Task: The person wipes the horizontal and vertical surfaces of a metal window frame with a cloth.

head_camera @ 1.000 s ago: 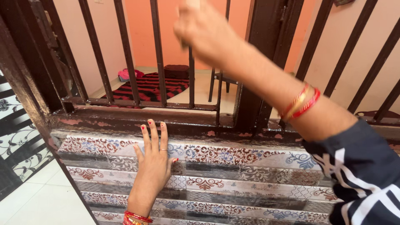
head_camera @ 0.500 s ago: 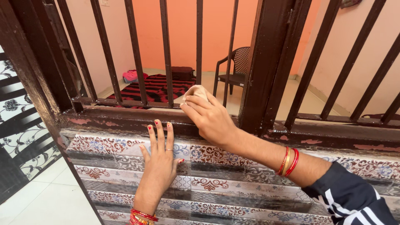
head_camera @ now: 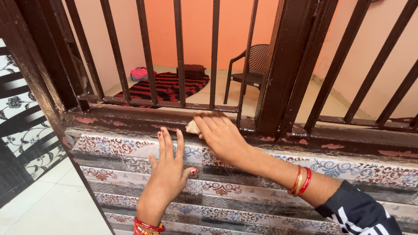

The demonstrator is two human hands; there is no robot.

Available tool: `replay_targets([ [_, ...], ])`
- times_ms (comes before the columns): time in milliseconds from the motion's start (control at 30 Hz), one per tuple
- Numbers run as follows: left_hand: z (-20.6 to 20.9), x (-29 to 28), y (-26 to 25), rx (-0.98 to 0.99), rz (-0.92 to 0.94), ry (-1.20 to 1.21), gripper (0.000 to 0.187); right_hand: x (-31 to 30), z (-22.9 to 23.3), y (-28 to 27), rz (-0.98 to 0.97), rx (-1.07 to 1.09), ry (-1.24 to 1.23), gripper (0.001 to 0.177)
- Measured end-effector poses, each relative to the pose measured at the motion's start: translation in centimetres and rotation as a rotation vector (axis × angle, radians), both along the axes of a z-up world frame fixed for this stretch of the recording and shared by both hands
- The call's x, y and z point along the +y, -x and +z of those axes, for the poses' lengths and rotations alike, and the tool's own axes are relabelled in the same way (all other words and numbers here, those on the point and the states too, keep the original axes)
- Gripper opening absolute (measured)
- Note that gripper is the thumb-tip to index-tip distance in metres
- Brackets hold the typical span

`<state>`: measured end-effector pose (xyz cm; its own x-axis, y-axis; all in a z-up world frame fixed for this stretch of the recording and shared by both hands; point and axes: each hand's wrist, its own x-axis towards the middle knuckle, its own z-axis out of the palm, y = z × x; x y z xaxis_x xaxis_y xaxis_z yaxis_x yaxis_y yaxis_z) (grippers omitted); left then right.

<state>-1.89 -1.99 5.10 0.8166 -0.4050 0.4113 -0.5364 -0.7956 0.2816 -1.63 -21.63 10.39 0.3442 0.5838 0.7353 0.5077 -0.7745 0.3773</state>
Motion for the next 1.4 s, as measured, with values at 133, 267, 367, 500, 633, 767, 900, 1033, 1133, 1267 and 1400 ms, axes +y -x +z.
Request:
replay_targets([
  [133, 0.2, 0.5, 0.5, 0.014, 0.062, -0.056, 0.103, 1.7, -0.3, -1.8, -0.016, 0.147, -0.076, 0.040],
  [267, -0.6, 2.6, -0.6, -0.002, 0.204, -0.102, 0.095, 5.2, -0.3, -4.7, -0.025, 0.360, -0.115, 0.030],
  [367, -1.9, 4.4, -2.0, 0.025, 0.170, -0.063, 0.096, 8.7, -0.3, -7.1, 0.095, 0.328, -0.126, 0.039],
  [500, -3.3, 4.4, -3.9, 0.005, 0.107, -0.070, 0.094, 14.1, -0.4, -10.6, 0.172, 0.377, -0.125, 0.035],
  [633, -3.6, 3.0, -3.7, 0.038, 0.170, -0.138, 0.095, 19.1, -0.8, -14.7, 0.254, 0.259, -0.081, 0.047],
  [767, -3.4, 3.0, -3.4, 0.040, 0.156, -0.123, 0.088, 22.3, -0.7, -17.2, 0.255, 0.332, -0.083, 0.054],
  [900, -3.7, 3.0, -3.7, -0.004, 0.120, -0.019, 0.088, 23.4, -0.7, -18.0, 0.201, 0.366, -0.090, 0.044],
  [1033, -4.0, 2.9, -3.7, -0.011, 0.099, -0.032, 0.076, 22.5, -1.8, -17.0, 0.171, 0.021, -0.072, 0.047],
  [1133, -3.8, 3.3, -3.5, -0.020, 0.062, -0.065, 0.069, 21.0, -2.2, -15.3, 0.084, 0.010, -0.015, 0.045],
  [1267, -3.2, 3.3, -3.6, 0.017, 0.085, -0.280, 0.070, 16.4, -1.9, -11.5, -0.054, -0.010, 0.089, 0.040],
  [1400, -3.3, 3.1, -3.4, -0.038, 0.134, -0.152, 0.113, 10.7, -1.1, -6.3, -0.169, -0.067, 0.133, 0.043],
])
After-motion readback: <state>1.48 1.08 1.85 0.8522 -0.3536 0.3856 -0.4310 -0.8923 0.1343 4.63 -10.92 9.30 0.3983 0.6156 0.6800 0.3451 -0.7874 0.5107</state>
